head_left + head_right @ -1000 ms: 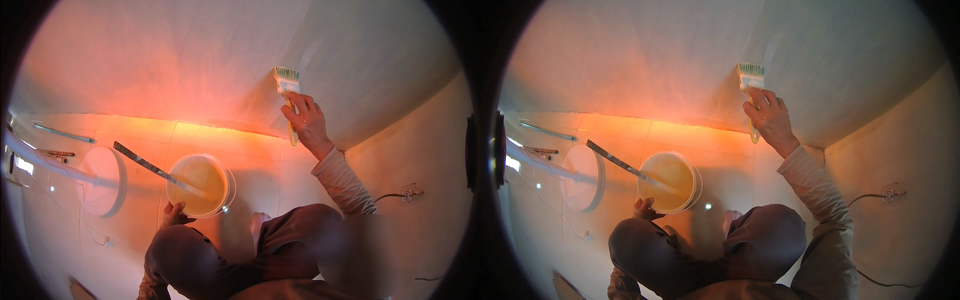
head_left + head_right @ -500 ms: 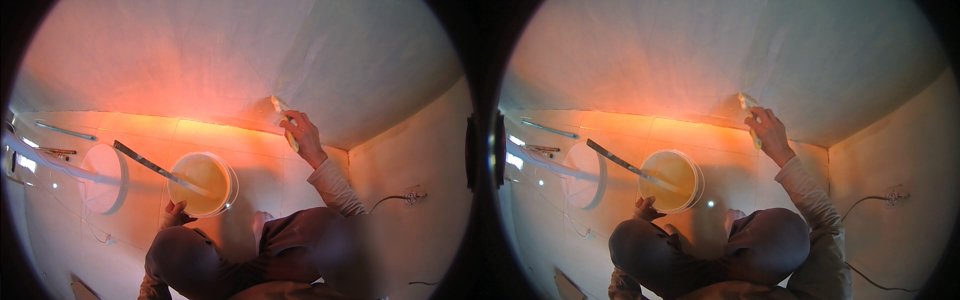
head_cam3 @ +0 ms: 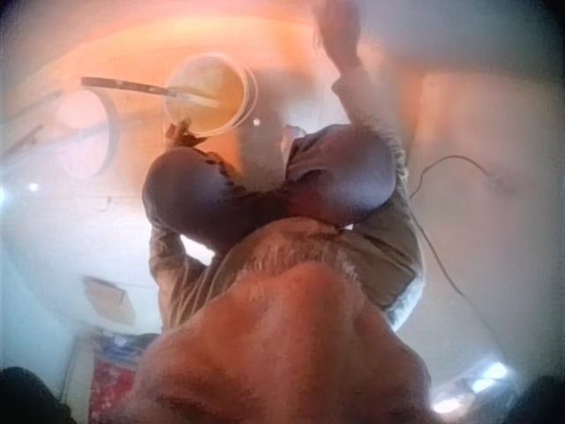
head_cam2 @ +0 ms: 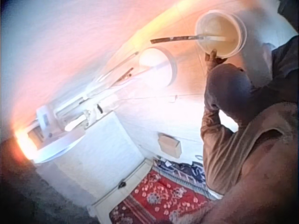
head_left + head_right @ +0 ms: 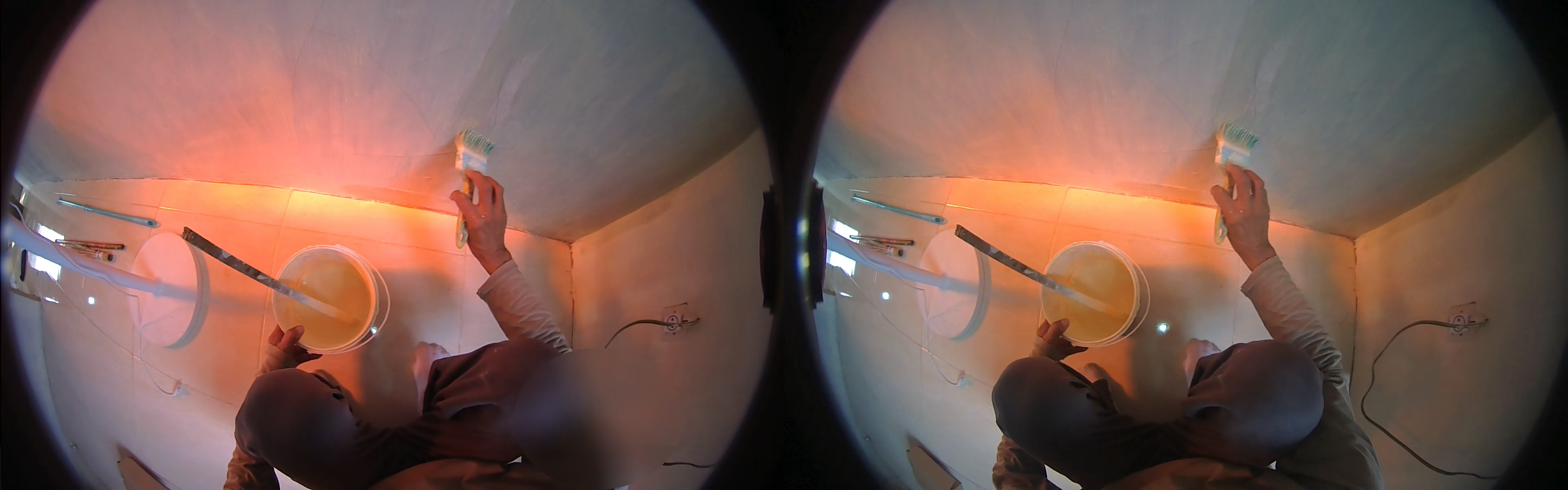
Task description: The person paints the ceiling using a paintbrush and a bucket of paint. They repeatedly dip the brush into the bucket and apply paint to the ceiling surface.
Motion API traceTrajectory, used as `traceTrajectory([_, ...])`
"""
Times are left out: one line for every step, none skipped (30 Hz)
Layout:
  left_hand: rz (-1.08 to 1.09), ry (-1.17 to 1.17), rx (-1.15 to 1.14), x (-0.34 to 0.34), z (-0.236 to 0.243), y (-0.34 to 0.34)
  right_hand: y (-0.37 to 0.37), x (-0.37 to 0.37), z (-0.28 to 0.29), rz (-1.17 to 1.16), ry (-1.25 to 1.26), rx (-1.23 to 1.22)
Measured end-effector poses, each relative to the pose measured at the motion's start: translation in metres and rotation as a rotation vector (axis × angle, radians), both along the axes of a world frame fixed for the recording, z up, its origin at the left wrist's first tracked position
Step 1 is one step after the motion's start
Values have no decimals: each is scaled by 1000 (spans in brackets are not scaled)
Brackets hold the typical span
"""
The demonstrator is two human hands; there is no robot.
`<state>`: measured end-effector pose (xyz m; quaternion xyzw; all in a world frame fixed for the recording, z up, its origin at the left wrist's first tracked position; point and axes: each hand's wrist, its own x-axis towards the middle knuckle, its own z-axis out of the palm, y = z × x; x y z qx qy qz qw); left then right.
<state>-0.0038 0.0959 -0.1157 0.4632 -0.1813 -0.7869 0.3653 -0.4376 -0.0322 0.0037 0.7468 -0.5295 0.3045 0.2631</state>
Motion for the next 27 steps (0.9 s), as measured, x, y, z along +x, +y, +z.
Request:
traceTrajectory([-5, -13, 2, -3, 7, -1, -1, 3, -7, 10, 13, 43])
traceTrajectory([-3, -26, 3, -3, 12, -1, -1, 8, -11, 27, 26, 85])
traceTrajectory([-7, -12, 3, 0, 7, 0, 0, 10, -13, 47, 19, 146])
traceTrajectory([-12, 1, 4, 3, -3, 1, 3, 13, -16, 68, 12, 208])
traceTrajectory([-16, 16, 3, 3, -1, -1, 4, 15, -17, 89, 7, 268])
traceTrajectory([-6, 16, -5, 2, 1, 0, 4, 13, -13, 128, -15, 241])
traceTrajectory([4, 15, -13, 1, 3, 2, 5, 8, -13, 141, -134, 237])
traceTrajectory([12, 22, -22, -3, 6, 2, 9, -1, -13, 150, -247, 232])
traceTrajectory([3, 18, -23, -2, 2, 1, 11, -12, -14, 163, -365, 227])
traceTrajectory([-6, 13, -24, 1, -4, 0, 8, -23, -13, 163, -391, 125])
traceTrajectory([-12, 11, -22, 2, -6, 0, 10, -29, -5, 98, -437, 107])
traceTrajectory([-1, 17, -22, 2, -8, 0, 14, -33, 0, 54, -404, 60])
traceTrajectory([10, 22, -23, 2, -10, 1, 18, -33, 3, 10, -369, 14])
traceTrajectory([17, 29, -25, 1, -10, 1, 21, -32, 2, -10, -322, -25])
traceTrajectory([16, 52, -30, 1, -12, 1, 23, -29, -1, -29, -275, -63])
traceTrajectory([16, 76, -36, 3, -17, 1, 24, -25, -4, -48, -228, -102])
traceTrajectory([14, 97, -42, 3, -18, 1, 23, -20, -8, -52, -221, -65])
traceTrajectory([11, 73, -21, 1, -12, 0, 22, -13, -14, -58, -217, -31])
traceTrajectory([9, 50, -1, 0, -4, -1, 19, -8, -19, -65, -212, 4])
traceTrajectory([11, 24, 18, 1, 2, -1, 13, -2, -22, -50, -170, 53])
traceTrajectory([20, 47, 9, 1, 0, -1, 12, 1, -23, -36, -179, 99])
traceTrajectory([29, 71, 0, 1, -4, 0, 11, 3, -23, -23, -187, 145])
traceTrajectory([42, 100, -7, 1, -7, 1, 10, 8, -18, -5, -190, 195])
traceTrajectory([34, 88, -10, 2, -9, 0, 12, 7, -10, 29, -186, 157])
traceTrajectory([25, 76, -12, 6, -11, -2, 12, 4, 0, 57, -211, 123])
traceTrajectory([15, 75, -13, 3, -13, -2, 13, -3, 12, 82, -225, 90])
traceTrajectory([34, 85, -19, 0, -10, -1, 15, -9, 27, 105, -242, 56])
